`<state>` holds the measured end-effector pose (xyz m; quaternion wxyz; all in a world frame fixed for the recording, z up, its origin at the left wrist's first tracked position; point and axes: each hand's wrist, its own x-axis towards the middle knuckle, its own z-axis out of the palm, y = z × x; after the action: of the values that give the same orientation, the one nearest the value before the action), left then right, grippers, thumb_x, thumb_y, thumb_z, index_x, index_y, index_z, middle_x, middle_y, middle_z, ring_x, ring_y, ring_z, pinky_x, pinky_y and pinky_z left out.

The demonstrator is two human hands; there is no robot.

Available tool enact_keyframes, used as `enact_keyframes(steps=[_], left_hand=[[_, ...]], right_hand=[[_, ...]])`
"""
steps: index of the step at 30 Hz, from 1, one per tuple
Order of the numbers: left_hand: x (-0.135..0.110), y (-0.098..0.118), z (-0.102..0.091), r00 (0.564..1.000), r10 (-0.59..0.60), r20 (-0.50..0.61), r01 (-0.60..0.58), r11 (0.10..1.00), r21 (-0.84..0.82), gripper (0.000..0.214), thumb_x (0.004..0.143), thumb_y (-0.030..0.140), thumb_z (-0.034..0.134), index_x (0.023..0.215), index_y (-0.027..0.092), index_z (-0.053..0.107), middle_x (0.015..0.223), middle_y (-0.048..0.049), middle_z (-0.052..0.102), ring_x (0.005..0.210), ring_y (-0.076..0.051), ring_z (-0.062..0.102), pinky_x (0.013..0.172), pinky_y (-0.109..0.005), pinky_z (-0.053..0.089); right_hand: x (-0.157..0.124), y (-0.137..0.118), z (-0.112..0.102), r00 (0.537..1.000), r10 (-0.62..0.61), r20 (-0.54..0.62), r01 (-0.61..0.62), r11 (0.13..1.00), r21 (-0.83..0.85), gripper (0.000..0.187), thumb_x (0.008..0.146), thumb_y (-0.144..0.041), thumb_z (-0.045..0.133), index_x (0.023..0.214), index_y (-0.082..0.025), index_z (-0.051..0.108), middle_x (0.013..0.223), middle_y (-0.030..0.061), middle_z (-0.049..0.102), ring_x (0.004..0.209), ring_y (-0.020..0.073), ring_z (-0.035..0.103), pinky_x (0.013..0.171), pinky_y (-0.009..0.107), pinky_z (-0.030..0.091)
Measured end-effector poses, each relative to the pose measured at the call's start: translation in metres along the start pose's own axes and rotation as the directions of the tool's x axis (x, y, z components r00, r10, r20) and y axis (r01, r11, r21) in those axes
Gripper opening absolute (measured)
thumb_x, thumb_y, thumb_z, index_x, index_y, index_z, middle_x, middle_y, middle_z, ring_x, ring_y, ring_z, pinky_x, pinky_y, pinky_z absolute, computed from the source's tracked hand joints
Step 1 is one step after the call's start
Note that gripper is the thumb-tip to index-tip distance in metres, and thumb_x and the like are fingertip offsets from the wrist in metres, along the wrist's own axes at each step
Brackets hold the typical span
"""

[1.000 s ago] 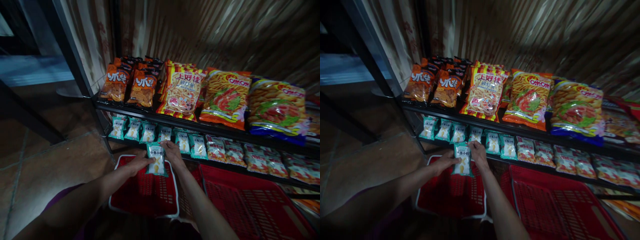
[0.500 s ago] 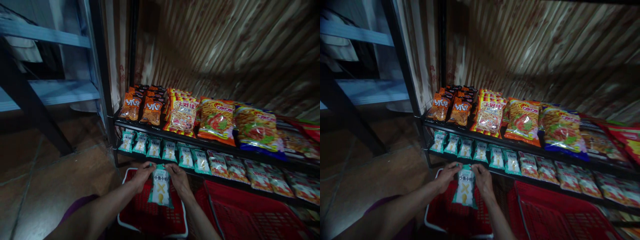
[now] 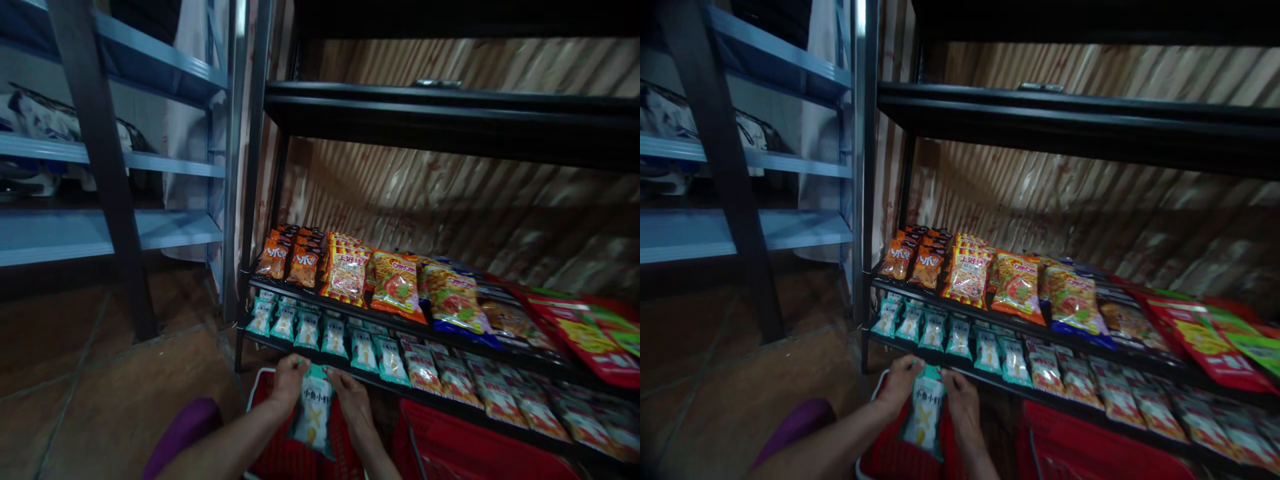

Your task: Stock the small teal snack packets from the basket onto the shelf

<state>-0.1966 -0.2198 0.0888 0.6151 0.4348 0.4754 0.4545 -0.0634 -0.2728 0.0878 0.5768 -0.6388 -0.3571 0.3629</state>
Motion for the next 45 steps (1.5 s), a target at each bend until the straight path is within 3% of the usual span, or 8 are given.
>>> enact_keyframes(steps=[3,8,15,23,30,36,39,45], left_hand=[[-0.029,0.014,-0.003,0.997,0.074,0.036,-0.072,0.996,-0.058,0.027,0.059,0.042,0.072,0.063,0.017,0.063,0.067,-0.0021,0.063,0.071,-0.018,0.056,0.069,-0.028,0.042],[-0.085,0.027,-0.023,0.974,-0.064,0.216,0.094,0.987,-0.129,0.044,0.058,0.053,0.073,0.081,0.015,0.067,0.085,-0.0076,0.070,0.087,-0.024,0.063,0.081,-0.033,0.044],[-0.115,0.040,-0.036,0.945,-0.024,0.325,0.069,0.990,-0.127,0.055,0.062,0.051,0.074,0.105,0.017,0.066,0.112,-0.0090,0.068,0.108,-0.027,0.060,0.098,-0.036,0.041],[-0.124,0.019,-0.048,0.934,-0.027,0.357,0.066,0.993,-0.099,0.066,0.059,0.058,0.075,0.109,0.015,0.065,0.116,-0.0123,0.066,0.112,-0.029,0.059,0.097,-0.037,0.044],[-0.125,0.029,-0.044,0.946,-0.077,0.315,0.121,0.985,-0.122,0.061,0.058,0.053,0.078,0.106,0.017,0.067,0.104,-0.0093,0.071,0.099,-0.028,0.065,0.093,-0.039,0.047],[-0.113,0.030,-0.039,0.950,-0.110,0.292,0.164,0.972,-0.168,0.059,0.058,0.051,0.078,0.106,0.018,0.066,0.096,-0.0077,0.073,0.093,-0.025,0.067,0.088,-0.037,0.049],[-0.109,0.034,-0.035,0.949,-0.116,0.292,0.173,0.969,-0.177,0.061,0.060,0.052,0.077,0.108,0.017,0.064,0.099,-0.0086,0.072,0.093,-0.025,0.067,0.087,-0.037,0.050],[-0.108,0.035,-0.023,0.940,-0.112,0.323,0.176,0.969,-0.175,0.060,0.062,0.053,0.075,0.108,0.016,0.062,0.108,-0.0107,0.069,0.099,-0.025,0.065,0.091,-0.037,0.048]], right_hand=[[-0.021,-0.019,0.001,0.999,0.016,-0.032,-0.014,0.997,0.075,0.043,0.050,-0.059,0.073,0.062,-0.017,0.068,0.062,0.0028,0.067,0.061,0.0194,0.058,0.062,0.030,0.046],[-0.052,-0.030,-0.005,0.999,-0.013,0.031,0.012,0.999,0.033,0.041,0.055,-0.059,0.070,0.056,-0.019,0.063,0.056,0.0018,0.063,0.055,0.0186,0.056,0.055,0.029,0.044],[-0.065,-0.045,-0.006,0.983,-0.167,-0.072,0.159,0.982,-0.097,0.041,0.060,-0.062,0.065,0.059,-0.020,0.065,0.057,0.0009,0.063,0.057,0.0182,0.055,0.055,0.027,0.044],[-0.095,-0.045,0.003,0.990,-0.124,-0.062,0.127,0.990,0.061,0.042,0.060,-0.060,0.068,0.058,-0.017,0.064,0.056,0.0004,0.060,0.056,0.0154,0.051,0.055,0.026,0.042],[-0.087,-0.053,-0.002,0.992,-0.123,0.021,0.122,0.991,0.055,0.044,0.066,-0.060,0.065,0.061,-0.017,0.063,0.057,-0.0015,0.058,0.056,0.0131,0.049,0.055,0.024,0.040],[-0.090,-0.066,-0.004,0.988,-0.024,0.151,0.003,0.991,0.135,0.048,0.061,-0.056,0.073,0.093,-0.021,0.069,0.084,0.0021,0.070,0.078,0.0200,0.063,0.076,0.031,0.049],[-0.090,-0.067,-0.003,0.978,-0.002,0.207,-0.040,0.979,0.200,0.048,0.061,-0.053,0.075,0.093,-0.019,0.068,0.085,0.0038,0.071,0.077,0.0205,0.065,0.075,0.032,0.050],[-0.073,-0.054,0.000,0.989,0.130,0.067,-0.144,0.941,0.308,0.046,0.057,-0.051,0.077,0.087,-0.017,0.066,0.070,0.0019,0.071,0.061,0.0193,0.064,0.056,0.029,0.048]])
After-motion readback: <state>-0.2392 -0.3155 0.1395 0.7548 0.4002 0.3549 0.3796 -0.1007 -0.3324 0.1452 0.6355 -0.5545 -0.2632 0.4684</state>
